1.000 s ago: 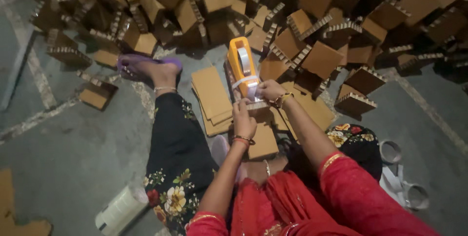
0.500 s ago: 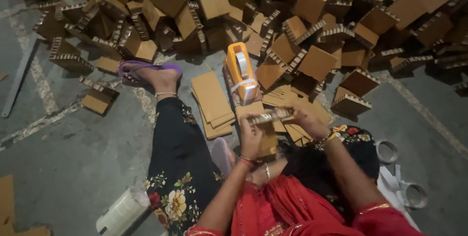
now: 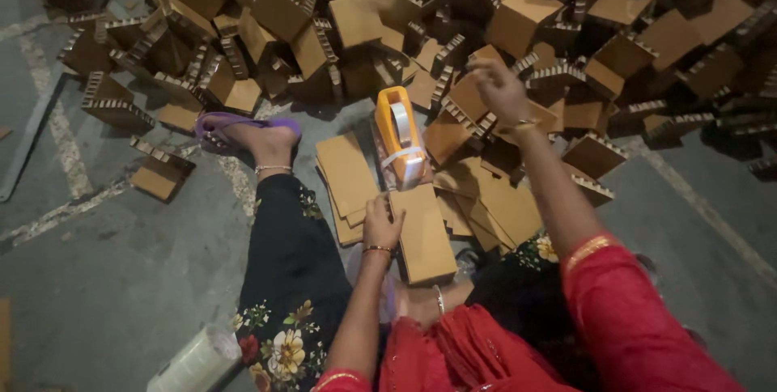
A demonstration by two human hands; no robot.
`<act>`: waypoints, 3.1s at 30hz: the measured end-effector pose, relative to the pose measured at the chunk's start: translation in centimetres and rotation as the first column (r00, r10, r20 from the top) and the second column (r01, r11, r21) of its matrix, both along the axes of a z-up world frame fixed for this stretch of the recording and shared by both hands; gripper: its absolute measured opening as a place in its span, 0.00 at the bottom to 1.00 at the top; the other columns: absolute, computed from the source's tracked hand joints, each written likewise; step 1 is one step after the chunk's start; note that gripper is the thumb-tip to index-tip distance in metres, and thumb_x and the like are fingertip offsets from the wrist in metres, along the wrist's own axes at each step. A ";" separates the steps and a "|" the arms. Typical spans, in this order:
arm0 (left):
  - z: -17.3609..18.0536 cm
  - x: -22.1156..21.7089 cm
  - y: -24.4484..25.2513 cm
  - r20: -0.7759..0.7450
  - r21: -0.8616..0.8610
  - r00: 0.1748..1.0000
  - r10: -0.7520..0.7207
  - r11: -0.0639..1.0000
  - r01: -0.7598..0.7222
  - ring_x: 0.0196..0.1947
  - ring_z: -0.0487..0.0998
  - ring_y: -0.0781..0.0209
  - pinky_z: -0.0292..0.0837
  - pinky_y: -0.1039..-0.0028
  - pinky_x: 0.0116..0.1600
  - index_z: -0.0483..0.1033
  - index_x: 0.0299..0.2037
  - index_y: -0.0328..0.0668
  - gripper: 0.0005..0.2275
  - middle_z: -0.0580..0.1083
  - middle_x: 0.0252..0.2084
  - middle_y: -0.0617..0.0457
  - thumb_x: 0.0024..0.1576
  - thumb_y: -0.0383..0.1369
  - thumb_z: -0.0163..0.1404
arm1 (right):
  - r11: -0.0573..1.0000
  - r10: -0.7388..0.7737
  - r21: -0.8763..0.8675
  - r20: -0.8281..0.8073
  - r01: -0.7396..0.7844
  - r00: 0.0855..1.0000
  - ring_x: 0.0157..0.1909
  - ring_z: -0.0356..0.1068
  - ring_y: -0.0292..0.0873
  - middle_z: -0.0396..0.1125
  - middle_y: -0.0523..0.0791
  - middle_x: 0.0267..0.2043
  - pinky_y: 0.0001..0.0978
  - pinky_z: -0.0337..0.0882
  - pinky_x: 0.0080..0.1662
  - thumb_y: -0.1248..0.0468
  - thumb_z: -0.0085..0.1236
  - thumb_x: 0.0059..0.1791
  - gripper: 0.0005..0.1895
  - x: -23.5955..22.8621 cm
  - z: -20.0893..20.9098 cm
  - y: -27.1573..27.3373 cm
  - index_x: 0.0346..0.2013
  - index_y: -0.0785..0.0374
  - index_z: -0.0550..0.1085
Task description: The person sits on the floor and assembles small cardboard boxes by folding flaps and securing them with adhesive tape. They repeatedly pick up flat cardboard pieces, fold them into box shapes, and use a tape dispenser to seal the edges.
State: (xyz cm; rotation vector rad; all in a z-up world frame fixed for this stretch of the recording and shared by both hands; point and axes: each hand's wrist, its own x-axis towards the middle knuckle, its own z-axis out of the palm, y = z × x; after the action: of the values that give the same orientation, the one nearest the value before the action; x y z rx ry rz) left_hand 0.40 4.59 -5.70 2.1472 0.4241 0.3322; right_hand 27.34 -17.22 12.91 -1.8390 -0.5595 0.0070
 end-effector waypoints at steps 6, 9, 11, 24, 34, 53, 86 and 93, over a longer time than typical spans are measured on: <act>-0.8 1.9 0.3 -0.036 0.071 0.997 -0.063 0.995 0.065 0.47 0.74 0.40 0.72 0.58 0.54 0.69 0.62 0.44 0.33 0.69 0.48 0.39 0.43 0.33 0.67 | 0.618 0.213 -0.624 0.718 0.478 0.662 0.39 0.72 0.72 0.73 0.63 0.46 0.67 0.74 0.33 0.41 0.67 0.24 0.31 1.9 -10.1 5.4 0.38 0.47 0.85; -1.7 1.4 0.6 -0.071 0.013 0.995 -0.074 0.997 0.075 0.42 0.75 0.46 0.74 0.62 0.50 0.71 0.62 0.49 0.33 0.69 0.45 0.42 0.43 0.31 0.67 | 0.669 0.067 -0.617 0.605 0.414 0.793 0.48 0.72 0.63 0.72 0.57 0.45 0.54 0.71 0.47 0.52 0.67 0.39 0.23 -0.3 -7.7 5.3 0.42 0.63 0.80; -1.5 1.5 1.2 -0.102 -0.044 0.991 -0.092 0.995 0.087 0.37 0.75 0.51 0.76 0.65 0.48 0.71 0.63 0.52 0.33 0.69 0.44 0.44 0.43 0.30 0.67 | 0.869 -0.149 -0.274 0.649 0.412 0.746 0.47 0.75 0.54 0.74 0.50 0.53 0.44 0.75 0.47 0.59 0.63 0.54 0.11 -2.2 -4.6 4.0 0.51 0.53 0.80; -3.3 2.3 1.5 -0.086 -0.121 0.991 -0.106 0.988 0.095 0.30 0.74 0.61 0.77 0.68 0.38 0.72 0.60 0.51 0.31 0.70 0.38 0.50 0.44 0.28 0.67 | 0.719 0.646 -0.599 0.386 -0.354 0.659 0.47 0.72 0.51 0.72 0.46 0.45 0.44 0.71 0.48 0.55 0.64 0.37 0.22 -27.6 -7.1 -0.4 0.44 0.56 0.76; -2.3 1.6 1.7 -0.070 -0.153 0.992 -0.105 0.984 0.093 0.32 0.75 0.56 0.77 0.68 0.41 0.71 0.56 0.48 0.31 0.70 0.39 0.47 0.40 0.29 0.67 | 0.554 0.524 -0.825 0.241 -0.113 0.817 0.53 0.69 0.43 0.69 0.39 0.47 0.36 0.71 0.51 0.60 0.61 0.47 0.15 -23.6 -3.8 3.4 0.48 0.49 0.73; 8.5 -3.9 -2.1 -0.083 0.080 0.945 -0.317 0.943 0.323 0.47 0.74 0.39 0.73 0.58 0.49 0.75 0.49 0.36 0.23 0.72 0.45 0.41 0.42 0.31 0.66 | 0.794 0.431 -0.550 0.213 -0.257 0.877 0.66 0.65 0.52 0.67 0.49 0.61 0.48 0.62 0.68 0.62 0.57 0.49 0.24 -23.8 -6.4 1.8 0.61 0.57 0.69; 5.5 -2.6 1.5 0.119 -0.038 0.714 -0.690 0.715 0.698 0.51 0.74 0.43 0.71 0.63 0.57 0.73 0.57 0.41 0.31 0.72 0.50 0.43 0.38 0.24 0.63 | 0.927 0.101 -0.372 0.115 -0.052 0.988 0.51 0.66 0.57 0.67 0.57 0.49 0.48 0.69 0.50 0.56 0.83 0.24 0.48 -22.7 -12.0 -2.2 0.53 0.63 0.68; 0.1 -4.0 -2.0 0.076 -0.244 0.916 -0.394 0.883 0.400 0.50 0.76 0.54 0.74 0.67 0.55 0.71 0.51 0.41 0.29 0.73 0.47 0.49 0.42 0.37 0.71 | 0.949 0.085 -0.311 0.079 -0.056 0.993 0.50 0.71 0.52 0.71 0.48 0.44 0.42 0.71 0.51 0.64 0.77 0.30 0.28 -23.1 -13.3 0.3 0.42 0.58 0.73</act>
State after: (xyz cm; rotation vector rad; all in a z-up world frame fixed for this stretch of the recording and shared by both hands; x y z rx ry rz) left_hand -3.61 2.57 -5.61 1.9156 0.0013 0.0638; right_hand 4.22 -16.92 -0.38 -2.1306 -0.7205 0.0621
